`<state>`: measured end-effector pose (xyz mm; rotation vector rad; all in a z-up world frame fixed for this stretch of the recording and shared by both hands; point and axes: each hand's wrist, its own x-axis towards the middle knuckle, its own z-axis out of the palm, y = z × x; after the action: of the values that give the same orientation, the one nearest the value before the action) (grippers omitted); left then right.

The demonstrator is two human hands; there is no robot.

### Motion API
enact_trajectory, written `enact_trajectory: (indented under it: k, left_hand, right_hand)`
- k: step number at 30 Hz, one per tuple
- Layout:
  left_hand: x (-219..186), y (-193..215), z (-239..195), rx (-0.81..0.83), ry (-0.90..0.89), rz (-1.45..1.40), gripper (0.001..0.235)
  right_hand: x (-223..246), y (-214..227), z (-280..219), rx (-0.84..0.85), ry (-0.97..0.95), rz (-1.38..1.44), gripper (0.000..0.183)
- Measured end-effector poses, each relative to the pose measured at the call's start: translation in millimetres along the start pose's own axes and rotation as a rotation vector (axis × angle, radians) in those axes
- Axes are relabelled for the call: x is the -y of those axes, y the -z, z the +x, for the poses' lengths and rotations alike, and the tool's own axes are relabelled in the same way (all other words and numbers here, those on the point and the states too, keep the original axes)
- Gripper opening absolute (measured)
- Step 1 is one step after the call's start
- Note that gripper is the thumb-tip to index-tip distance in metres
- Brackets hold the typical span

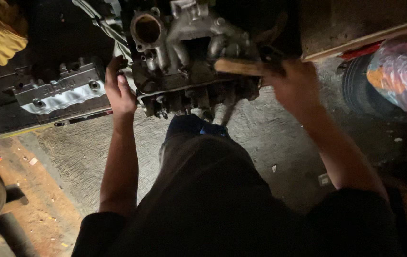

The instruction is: The person scrubs a disassembled engine block with a wire brush, systematically cleaning various surfaces and crevices. The person holds the engine with one hand and uses the brush with the other to remove grime.

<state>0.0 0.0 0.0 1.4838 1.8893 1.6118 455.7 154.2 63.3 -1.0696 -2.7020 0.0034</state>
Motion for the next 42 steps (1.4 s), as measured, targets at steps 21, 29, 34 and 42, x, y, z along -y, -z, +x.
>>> enact_trajectory:
  k: [21, 29, 34, 42]
  left_hand:
    - [-16.5, 2.8, 1.4, -0.001, -0.036, -0.036, 0.074]
    - [-6.4, 2.9, 1.6, 0.008, -0.162, -0.036, 0.076]
    - [-14.1, 4.4, -0.1, 0.002, -0.144, -0.047, 0.075]
    - [-44.9, -21.1, -2.0, -0.024, -0.083, -0.194, 0.079]
  right_hand:
    - [9.7, 85.3, 25.6, 0.206, -0.001, -0.104, 0.043]
    - [34.7, 51.9, 36.2, 0.032, 0.045, -0.142, 0.033]
    - [53.9, 51.1, 35.0, 0.071, 0.011, -0.079, 0.052]
    - [37.2, 92.6, 25.3, 0.097, -0.023, -0.104, 0.049]
